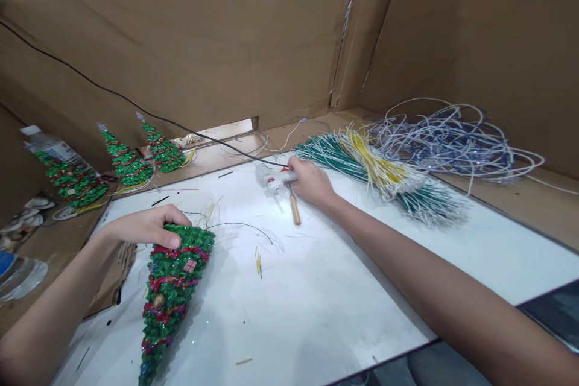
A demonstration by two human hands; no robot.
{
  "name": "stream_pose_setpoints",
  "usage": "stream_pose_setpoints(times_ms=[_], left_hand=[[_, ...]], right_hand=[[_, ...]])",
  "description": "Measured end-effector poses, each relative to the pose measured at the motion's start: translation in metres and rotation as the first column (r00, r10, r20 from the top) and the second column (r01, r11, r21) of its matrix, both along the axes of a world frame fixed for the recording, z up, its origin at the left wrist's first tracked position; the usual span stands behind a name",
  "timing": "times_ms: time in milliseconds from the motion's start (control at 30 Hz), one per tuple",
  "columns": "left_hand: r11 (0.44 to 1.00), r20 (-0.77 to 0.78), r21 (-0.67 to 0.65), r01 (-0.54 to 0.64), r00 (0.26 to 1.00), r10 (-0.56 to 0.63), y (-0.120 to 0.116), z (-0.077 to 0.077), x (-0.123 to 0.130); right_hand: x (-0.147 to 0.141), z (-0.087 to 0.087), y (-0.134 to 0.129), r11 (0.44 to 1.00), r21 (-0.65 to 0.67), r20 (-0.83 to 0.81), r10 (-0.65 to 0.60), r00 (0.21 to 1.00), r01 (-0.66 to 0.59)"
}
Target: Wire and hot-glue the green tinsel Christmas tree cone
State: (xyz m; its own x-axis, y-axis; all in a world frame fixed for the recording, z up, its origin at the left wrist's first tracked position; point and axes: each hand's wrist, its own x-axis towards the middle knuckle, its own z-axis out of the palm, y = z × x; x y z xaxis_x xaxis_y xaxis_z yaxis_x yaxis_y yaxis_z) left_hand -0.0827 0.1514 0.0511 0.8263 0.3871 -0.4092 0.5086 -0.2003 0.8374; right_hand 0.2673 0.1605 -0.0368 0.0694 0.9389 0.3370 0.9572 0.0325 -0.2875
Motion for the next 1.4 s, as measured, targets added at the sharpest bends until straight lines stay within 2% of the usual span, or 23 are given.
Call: stream_pose_setpoints(times_ms=[867, 1100, 1400], left_hand=[[1.000, 0.014, 0.010, 0.003, 1.000, -0.003, 0.0000, 0.0002, 0.0002], [1.000, 0.015, -0.023, 0.003, 1.000, -0.003, -0.0001, -0.0004, -0.0006], [1.000, 0.002, 0.010, 0.004, 1.000, -0.004, -0.0005, 0.0006, 0.0002]], right_hand=[[-0.0003, 0.0003, -0.0003, 1.000, 0.017, 0.011, 0.008, 1.000, -0.008], [0.0005, -0.0006, -0.0003, 1.000, 0.009, 0.006, 0.007, 1.000, -0.007], [0.0003, -0.0016, 0.0005, 1.000, 0.012, 0.017, 0.002, 1.000, -0.002]])
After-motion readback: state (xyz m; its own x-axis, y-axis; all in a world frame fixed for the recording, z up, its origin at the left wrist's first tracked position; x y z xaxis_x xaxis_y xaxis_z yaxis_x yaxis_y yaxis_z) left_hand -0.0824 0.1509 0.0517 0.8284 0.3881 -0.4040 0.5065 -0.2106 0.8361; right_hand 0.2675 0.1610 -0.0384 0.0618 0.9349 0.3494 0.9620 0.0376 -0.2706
